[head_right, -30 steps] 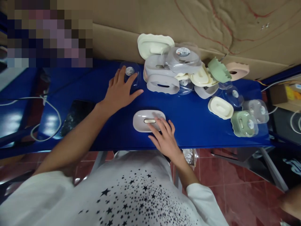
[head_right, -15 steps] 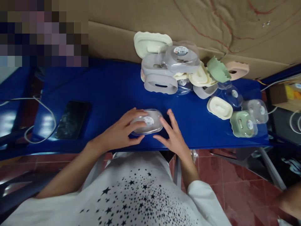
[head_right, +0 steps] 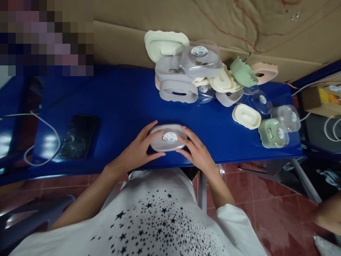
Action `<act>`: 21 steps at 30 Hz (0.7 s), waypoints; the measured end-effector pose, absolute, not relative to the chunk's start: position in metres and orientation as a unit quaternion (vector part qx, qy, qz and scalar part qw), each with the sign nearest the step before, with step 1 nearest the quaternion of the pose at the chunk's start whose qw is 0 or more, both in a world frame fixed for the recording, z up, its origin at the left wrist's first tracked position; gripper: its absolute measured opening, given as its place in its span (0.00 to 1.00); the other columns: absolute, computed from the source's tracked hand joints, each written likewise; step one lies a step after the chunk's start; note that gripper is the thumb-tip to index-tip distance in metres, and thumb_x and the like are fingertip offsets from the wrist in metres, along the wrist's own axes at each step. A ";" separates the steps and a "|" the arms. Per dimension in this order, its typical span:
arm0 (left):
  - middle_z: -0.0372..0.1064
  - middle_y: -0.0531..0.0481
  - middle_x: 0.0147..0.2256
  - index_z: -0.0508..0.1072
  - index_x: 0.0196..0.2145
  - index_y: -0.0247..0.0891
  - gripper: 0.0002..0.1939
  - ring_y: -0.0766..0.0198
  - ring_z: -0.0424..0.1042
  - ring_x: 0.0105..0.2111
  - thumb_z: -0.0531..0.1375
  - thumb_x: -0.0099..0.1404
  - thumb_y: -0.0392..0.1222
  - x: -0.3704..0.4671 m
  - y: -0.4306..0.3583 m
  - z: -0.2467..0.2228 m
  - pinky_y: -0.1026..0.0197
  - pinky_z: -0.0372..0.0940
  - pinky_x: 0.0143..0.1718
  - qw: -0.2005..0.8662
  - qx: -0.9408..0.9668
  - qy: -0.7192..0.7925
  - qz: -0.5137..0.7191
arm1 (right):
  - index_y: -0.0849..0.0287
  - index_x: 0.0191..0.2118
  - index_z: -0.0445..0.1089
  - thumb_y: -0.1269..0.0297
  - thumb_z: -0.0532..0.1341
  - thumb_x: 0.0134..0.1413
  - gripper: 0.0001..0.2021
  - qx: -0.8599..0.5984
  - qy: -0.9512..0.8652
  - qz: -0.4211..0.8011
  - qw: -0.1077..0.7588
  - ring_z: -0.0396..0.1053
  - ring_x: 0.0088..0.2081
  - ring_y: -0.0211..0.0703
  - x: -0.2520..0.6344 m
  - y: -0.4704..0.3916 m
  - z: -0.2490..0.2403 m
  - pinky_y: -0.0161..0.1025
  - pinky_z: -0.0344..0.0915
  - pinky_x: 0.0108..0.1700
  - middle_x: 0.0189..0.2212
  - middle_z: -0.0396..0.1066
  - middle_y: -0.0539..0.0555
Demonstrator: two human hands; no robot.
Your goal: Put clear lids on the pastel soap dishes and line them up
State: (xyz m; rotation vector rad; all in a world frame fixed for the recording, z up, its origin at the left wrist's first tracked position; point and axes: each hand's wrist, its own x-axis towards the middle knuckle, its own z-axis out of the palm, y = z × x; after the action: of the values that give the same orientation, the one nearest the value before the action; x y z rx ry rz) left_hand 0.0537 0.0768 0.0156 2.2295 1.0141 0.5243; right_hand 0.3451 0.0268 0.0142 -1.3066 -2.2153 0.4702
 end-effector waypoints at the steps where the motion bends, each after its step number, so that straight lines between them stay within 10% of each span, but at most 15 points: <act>1: 0.41 0.37 0.79 0.52 0.76 0.53 0.43 0.38 0.52 0.77 0.67 0.73 0.57 0.055 0.078 0.016 0.33 0.62 0.72 0.322 0.845 0.383 0.191 | 0.40 0.78 0.51 0.61 0.66 0.72 0.37 -0.498 -0.810 0.164 0.265 0.59 0.76 0.57 0.353 0.021 0.014 0.63 0.69 0.72 0.77 0.57 0.58; 12: 0.50 0.38 0.76 0.59 0.74 0.49 0.29 0.43 0.58 0.75 0.58 0.80 0.49 0.054 0.072 0.007 0.36 0.63 0.73 0.277 0.856 0.394 0.187 | 0.61 0.72 0.63 0.46 0.70 0.65 0.38 -0.771 -0.571 -0.089 0.267 0.58 0.75 0.69 0.482 -0.072 0.008 0.72 0.59 0.73 0.71 0.63 0.73; 21: 0.56 0.37 0.74 0.64 0.70 0.46 0.24 0.44 0.62 0.72 0.59 0.79 0.44 0.053 0.070 0.012 0.37 0.66 0.70 0.232 0.866 0.383 0.224 | 0.64 0.74 0.60 0.43 0.53 0.75 0.35 -0.810 -0.562 -0.113 0.127 0.59 0.74 0.70 0.436 0.066 0.032 0.76 0.49 0.73 0.71 0.64 0.75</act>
State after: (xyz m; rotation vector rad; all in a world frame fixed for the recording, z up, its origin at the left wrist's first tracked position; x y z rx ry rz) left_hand 0.0532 0.0698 0.0122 2.3798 1.0525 0.6161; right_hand 0.4364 0.0662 0.0321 -2.3556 -1.6342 -0.3298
